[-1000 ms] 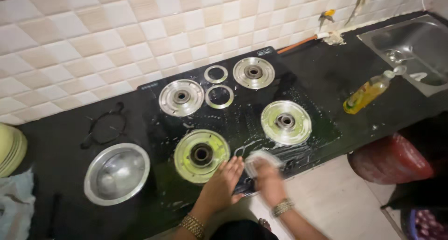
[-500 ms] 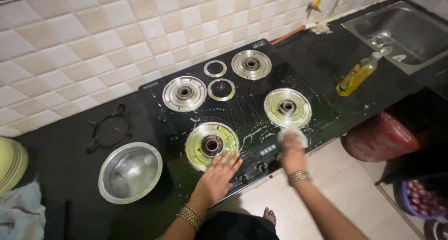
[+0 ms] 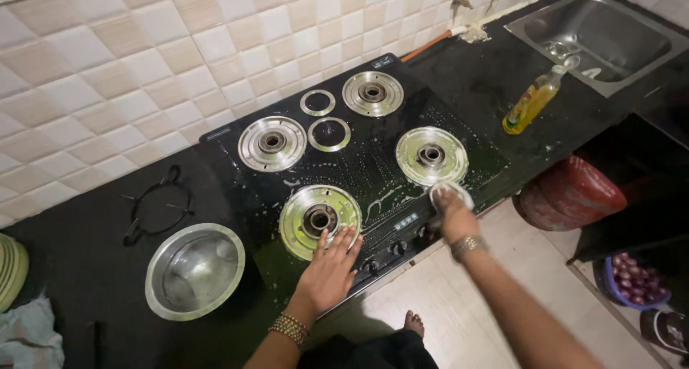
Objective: The person removes burner rings and drip trays from a gas cooktop and scrubs the burner heads, trays, and black glass surface with a soapy sponge and cloth, wiping around each burner and repositioning the parts as they clean.
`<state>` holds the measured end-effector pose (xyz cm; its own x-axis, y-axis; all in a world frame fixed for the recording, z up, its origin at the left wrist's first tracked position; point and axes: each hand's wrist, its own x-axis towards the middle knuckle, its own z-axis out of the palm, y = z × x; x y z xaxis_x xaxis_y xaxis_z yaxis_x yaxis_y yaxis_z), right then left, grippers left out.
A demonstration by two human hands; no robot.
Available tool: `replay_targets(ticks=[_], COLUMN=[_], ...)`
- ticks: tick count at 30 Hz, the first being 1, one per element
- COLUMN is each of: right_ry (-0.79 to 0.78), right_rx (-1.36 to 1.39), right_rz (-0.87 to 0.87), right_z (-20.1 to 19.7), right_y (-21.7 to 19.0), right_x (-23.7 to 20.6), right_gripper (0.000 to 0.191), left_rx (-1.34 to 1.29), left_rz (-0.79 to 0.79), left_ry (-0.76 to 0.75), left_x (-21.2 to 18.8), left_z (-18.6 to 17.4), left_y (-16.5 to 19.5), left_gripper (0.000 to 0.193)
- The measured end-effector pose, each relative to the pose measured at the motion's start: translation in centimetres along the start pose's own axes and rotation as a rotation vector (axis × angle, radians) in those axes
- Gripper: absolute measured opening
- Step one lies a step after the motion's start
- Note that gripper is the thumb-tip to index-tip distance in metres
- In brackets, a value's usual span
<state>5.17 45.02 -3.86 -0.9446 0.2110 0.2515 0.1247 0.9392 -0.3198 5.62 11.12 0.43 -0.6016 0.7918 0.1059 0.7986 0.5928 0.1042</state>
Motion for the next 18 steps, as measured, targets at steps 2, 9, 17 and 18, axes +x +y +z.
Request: replay_targets(ticks=[2, 9, 17, 18], right_ry=[-0.087, 0.227, 0.309, 0.288], right_rx=[-0.05, 0.173, 0.488, 0.528], right_rz=[0.026, -0.276, 0.275, 0.418], right_z=[-0.2, 5.7, 4.1, 4.4], right_y=[0.2, -13.2, -15.4, -15.0], right_x=[0.8, -9.5, -12.7, -12.2], right_gripper=[0.057, 0.066, 0.042, 0.034], left_rx=[-0.05, -0.082, -0.036, -0.025], left_rz=[-0.039, -0.064, -0.037, -0.034], left_ry=[-0.089, -0.209, -0.199, -0.237], left_x=[0.1, 0.3, 0.1, 0.1], left_z=[-0.2, -2.1, -2.0, -1.7], left_y=[0.0, 0.3, 0.7, 0.7], left_gripper=[0.078, 0.095, 0.09, 0.089])
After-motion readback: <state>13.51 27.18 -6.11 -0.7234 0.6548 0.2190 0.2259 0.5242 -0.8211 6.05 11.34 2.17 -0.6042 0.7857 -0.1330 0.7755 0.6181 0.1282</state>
